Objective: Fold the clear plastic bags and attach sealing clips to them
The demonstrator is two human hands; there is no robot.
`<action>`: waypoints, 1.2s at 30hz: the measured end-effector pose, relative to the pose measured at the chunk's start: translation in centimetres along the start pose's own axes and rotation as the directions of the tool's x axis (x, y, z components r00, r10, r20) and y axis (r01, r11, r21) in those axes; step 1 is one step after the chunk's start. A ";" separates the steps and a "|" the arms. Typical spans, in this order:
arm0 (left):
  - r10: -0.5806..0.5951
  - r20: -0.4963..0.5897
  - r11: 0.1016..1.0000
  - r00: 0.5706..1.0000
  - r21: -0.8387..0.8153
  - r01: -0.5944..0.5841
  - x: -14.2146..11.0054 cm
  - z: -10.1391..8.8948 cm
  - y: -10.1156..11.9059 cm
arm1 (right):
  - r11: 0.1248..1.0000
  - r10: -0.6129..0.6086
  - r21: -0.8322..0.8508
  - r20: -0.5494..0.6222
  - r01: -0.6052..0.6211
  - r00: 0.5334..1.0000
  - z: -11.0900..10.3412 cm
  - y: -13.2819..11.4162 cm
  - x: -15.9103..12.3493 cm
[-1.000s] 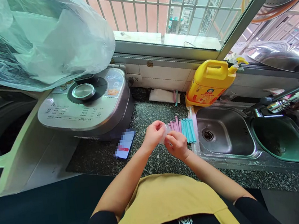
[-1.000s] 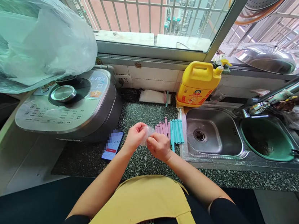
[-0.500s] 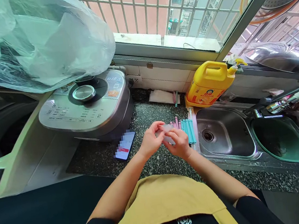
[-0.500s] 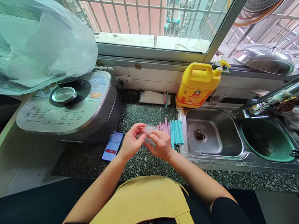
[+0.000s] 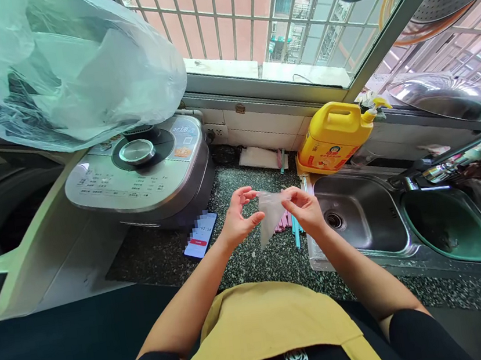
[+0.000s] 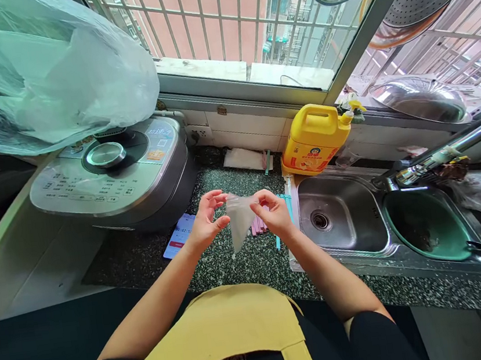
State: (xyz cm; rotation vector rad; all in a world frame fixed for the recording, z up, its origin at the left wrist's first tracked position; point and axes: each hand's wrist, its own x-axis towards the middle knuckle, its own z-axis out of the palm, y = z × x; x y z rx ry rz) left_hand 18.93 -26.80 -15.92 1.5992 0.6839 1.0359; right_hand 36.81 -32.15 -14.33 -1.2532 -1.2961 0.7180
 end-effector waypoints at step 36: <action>0.003 0.372 0.956 0.928 0.271 -0.112 -0.8 0.4 0.6 | 0.930 -0.049 -0.347 0.205 0.119 0.977 -0.8 -1.9 0.4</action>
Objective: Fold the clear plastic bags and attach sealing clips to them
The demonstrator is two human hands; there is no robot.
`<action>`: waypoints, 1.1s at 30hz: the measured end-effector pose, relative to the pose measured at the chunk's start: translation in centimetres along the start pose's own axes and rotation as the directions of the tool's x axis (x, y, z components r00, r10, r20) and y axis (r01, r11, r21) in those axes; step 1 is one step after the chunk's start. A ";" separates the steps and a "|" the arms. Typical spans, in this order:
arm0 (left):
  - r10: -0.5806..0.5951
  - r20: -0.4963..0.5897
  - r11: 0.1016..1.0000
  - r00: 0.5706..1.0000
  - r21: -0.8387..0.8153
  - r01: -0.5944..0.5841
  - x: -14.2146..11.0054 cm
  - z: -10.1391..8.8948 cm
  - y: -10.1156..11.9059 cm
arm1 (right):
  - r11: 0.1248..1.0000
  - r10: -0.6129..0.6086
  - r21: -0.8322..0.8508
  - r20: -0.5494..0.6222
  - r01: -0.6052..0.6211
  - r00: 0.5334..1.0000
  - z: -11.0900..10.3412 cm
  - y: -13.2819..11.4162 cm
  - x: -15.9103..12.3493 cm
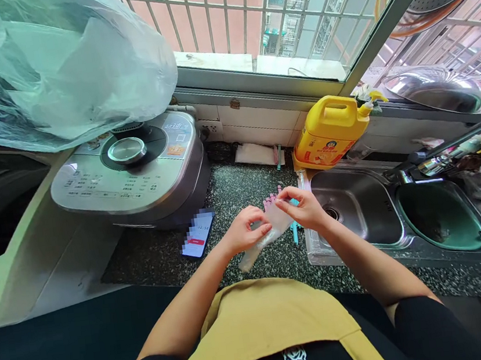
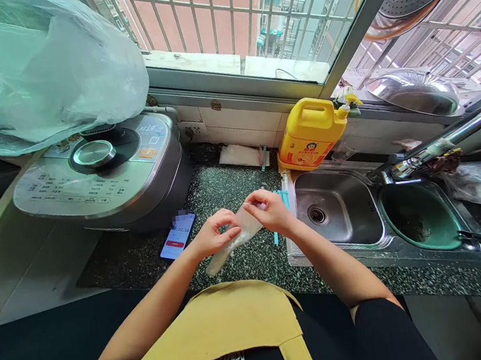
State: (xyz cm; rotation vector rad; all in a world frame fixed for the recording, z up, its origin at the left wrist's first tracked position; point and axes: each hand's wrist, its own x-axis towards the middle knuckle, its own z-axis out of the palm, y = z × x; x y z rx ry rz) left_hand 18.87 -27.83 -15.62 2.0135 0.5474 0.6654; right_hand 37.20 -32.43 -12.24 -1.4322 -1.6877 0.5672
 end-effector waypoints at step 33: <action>-0.054 -0.718 0.997 0.694 -0.071 0.004 -4.7 -1.4 -5.5 | 0.989 -0.117 0.059 -0.232 0.134 0.966 -1.4 0.8 0.2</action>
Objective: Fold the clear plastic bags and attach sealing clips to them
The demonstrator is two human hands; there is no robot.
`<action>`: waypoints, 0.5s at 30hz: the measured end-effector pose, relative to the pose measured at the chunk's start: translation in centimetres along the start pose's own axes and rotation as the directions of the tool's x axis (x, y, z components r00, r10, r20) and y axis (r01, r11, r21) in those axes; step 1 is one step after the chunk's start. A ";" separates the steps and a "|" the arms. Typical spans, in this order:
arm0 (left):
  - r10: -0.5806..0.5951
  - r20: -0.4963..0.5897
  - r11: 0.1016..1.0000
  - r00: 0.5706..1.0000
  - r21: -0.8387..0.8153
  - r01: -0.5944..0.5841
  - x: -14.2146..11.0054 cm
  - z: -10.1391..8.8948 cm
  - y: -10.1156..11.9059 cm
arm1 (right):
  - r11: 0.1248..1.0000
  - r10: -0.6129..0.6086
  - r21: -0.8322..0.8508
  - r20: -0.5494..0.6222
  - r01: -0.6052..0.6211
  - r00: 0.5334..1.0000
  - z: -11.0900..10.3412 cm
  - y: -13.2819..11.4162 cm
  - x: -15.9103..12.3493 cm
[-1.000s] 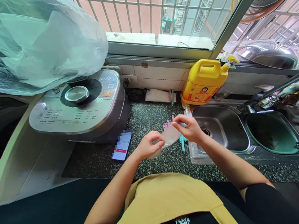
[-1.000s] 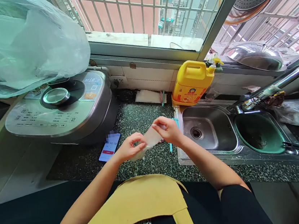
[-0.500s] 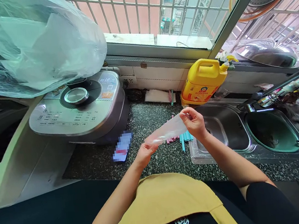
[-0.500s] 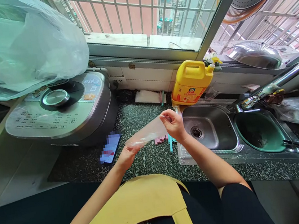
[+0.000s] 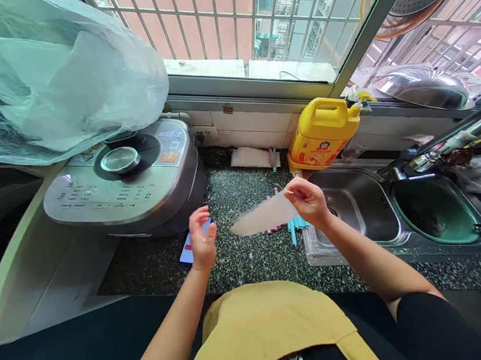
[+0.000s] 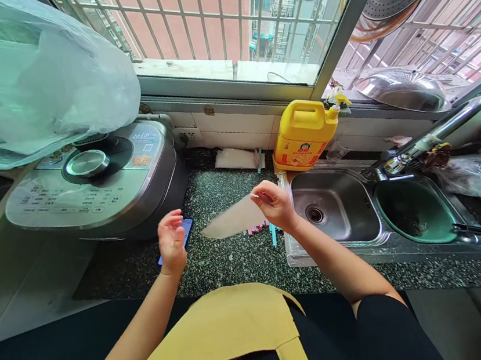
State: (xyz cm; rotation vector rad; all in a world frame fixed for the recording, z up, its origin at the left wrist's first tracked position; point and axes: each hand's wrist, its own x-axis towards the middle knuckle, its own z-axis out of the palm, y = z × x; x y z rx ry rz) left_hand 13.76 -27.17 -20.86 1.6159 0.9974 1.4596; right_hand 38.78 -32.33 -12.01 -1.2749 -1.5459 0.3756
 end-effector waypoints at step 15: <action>-0.237 0.631 0.951 0.739 -0.003 0.308 3.3 5.9 5.7 | 0.964 0.252 0.044 0.147 -0.261 0.957 0.7 -0.5 -1.2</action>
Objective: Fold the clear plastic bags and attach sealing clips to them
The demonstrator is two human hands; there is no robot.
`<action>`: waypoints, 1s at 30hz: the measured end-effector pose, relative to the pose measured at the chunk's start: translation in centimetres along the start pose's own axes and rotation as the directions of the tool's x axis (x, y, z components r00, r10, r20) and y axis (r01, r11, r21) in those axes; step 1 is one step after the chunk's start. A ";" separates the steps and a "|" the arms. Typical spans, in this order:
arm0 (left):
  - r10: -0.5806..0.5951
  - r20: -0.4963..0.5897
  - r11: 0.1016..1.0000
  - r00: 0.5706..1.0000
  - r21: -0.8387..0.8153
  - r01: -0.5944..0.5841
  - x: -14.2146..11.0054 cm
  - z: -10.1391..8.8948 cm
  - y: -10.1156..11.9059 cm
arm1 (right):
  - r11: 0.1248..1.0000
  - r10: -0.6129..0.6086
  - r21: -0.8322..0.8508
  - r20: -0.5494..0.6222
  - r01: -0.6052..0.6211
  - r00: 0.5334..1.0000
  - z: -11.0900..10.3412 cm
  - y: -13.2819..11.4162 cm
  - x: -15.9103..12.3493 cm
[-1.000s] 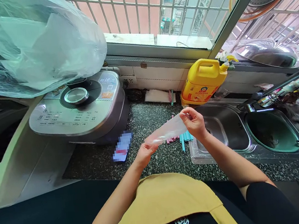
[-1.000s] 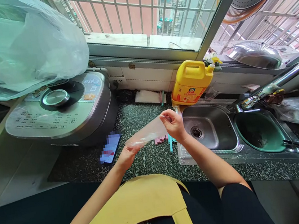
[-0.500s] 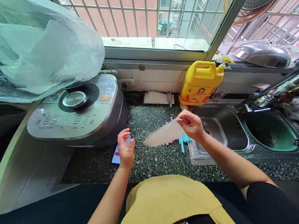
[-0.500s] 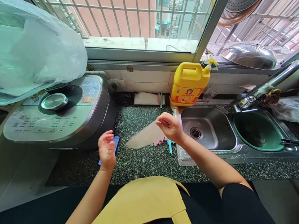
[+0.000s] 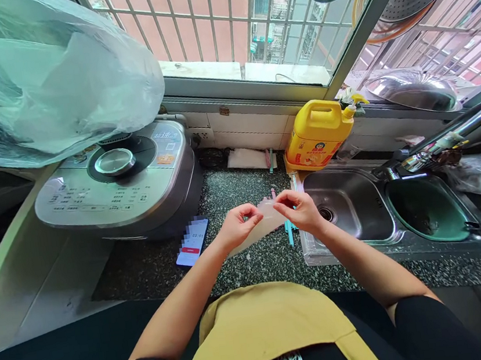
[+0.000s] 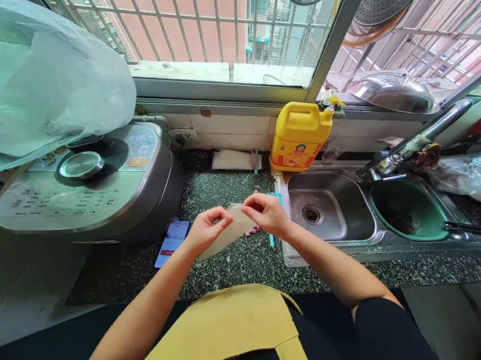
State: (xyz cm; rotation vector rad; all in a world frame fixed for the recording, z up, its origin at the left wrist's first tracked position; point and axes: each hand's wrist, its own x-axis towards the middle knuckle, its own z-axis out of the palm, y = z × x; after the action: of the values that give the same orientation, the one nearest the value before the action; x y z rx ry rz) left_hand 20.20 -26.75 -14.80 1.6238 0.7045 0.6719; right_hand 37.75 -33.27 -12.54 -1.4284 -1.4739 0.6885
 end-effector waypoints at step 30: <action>0.030 0.004 0.994 1.000 0.101 -0.030 -0.9 -1.0 -0.1 | 0.999 0.036 0.015 0.133 -0.039 0.991 -0.3 -1.3 2.0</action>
State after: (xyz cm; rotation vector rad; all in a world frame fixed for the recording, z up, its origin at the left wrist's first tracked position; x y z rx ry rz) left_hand 18.90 -26.78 -14.83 1.7307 0.7230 0.6648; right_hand 37.74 -31.66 -10.81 -1.4233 -1.5423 0.8311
